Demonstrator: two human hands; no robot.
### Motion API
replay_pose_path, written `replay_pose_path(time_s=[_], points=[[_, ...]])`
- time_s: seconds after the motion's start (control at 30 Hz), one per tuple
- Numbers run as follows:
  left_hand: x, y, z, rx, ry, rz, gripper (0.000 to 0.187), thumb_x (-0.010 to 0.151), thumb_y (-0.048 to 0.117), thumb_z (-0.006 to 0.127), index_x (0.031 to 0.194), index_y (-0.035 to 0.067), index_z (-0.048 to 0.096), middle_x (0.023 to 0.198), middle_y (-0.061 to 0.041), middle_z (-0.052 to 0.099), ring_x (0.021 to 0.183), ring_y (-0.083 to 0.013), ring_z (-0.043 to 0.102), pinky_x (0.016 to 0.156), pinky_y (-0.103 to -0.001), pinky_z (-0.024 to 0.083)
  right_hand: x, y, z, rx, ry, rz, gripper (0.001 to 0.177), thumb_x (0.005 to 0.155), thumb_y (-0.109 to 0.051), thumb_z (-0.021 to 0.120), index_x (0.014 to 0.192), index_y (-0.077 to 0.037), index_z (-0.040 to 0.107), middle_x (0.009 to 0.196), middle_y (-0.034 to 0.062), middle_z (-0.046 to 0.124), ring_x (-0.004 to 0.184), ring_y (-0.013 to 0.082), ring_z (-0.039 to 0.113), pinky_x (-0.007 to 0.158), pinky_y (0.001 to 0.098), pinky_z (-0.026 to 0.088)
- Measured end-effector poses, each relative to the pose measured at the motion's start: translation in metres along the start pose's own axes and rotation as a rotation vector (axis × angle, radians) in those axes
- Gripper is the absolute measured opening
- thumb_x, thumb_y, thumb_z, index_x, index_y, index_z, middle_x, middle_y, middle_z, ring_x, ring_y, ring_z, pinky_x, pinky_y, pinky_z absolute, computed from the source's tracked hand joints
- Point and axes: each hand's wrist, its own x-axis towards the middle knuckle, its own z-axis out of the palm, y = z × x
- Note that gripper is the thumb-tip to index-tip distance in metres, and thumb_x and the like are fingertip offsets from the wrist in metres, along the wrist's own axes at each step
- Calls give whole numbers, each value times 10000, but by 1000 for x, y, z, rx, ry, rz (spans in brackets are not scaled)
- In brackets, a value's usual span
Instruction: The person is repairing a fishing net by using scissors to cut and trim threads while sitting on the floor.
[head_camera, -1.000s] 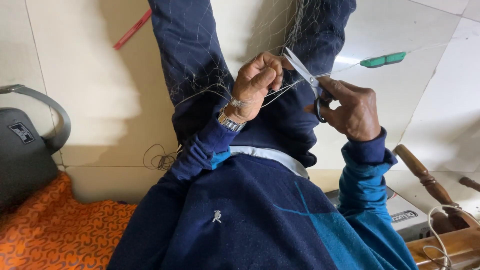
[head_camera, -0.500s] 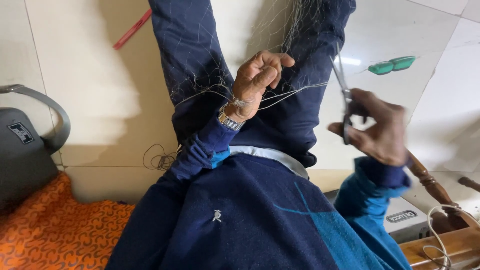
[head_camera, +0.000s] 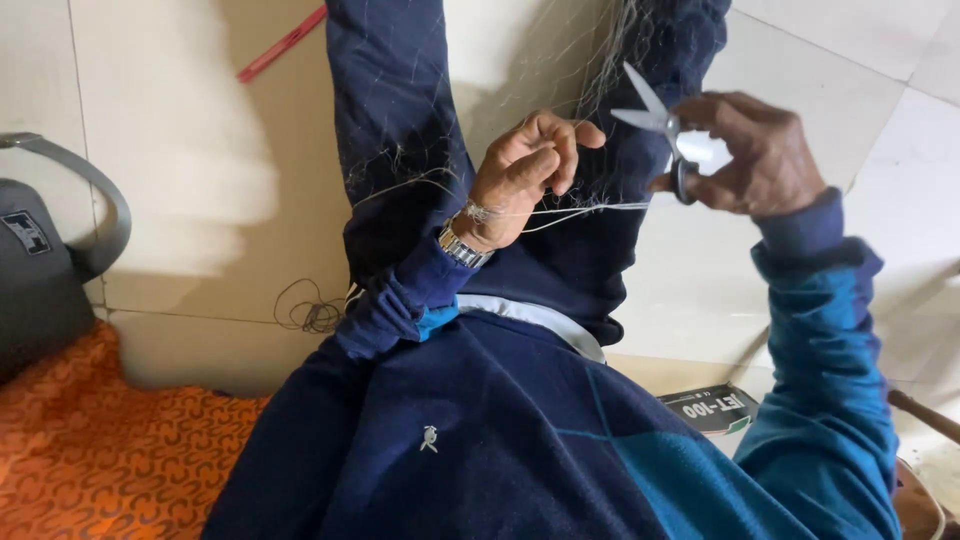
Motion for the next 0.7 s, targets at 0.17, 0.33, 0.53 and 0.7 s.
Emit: replay_pose_path(time_s=[0.17, 0.33, 0.53, 0.7], points=[[0, -8, -2, 12, 22, -26, 215, 836, 225, 651, 936, 60, 555, 1089, -146, 581, 645, -87, 474, 597, -197, 413, -11, -13, 12, 14, 9, 70, 477, 697, -181, 794, 1063, 52, 593, 921, 204, 626, 756, 309, 612, 625, 371, 504], [-1, -11, -3, 6, 49, -54, 205, 836, 223, 644, 928, 64, 554, 1107, -148, 579, 645, -94, 462, 597, -198, 407, -13, -16, 15, 34, -1, 71, 527, 675, -237, 799, 1068, 53, 600, 905, 188, 629, 780, 307, 610, 663, 379, 502], [-3, -11, -3, 18, 34, -49, 224, 842, 241, 643, 944, 59, 562, 1117, -141, 591, 672, -98, 473, 607, -201, 406, -15, -15, 16, -48, 9, 8, 514, 695, -209, 809, 1091, 47, 606, 889, 175, 632, 699, 280, 593, 593, 350, 499], [-3, -11, -3, 44, 29, -58, 236, 842, 268, 645, 942, 69, 565, 1145, -138, 572, 667, -87, 470, 612, -208, 403, -16, -17, 15, -90, -6, 26, 481, 679, -110, 820, 1088, 40, 617, 886, 165, 641, 694, 270, 593, 589, 347, 500]])
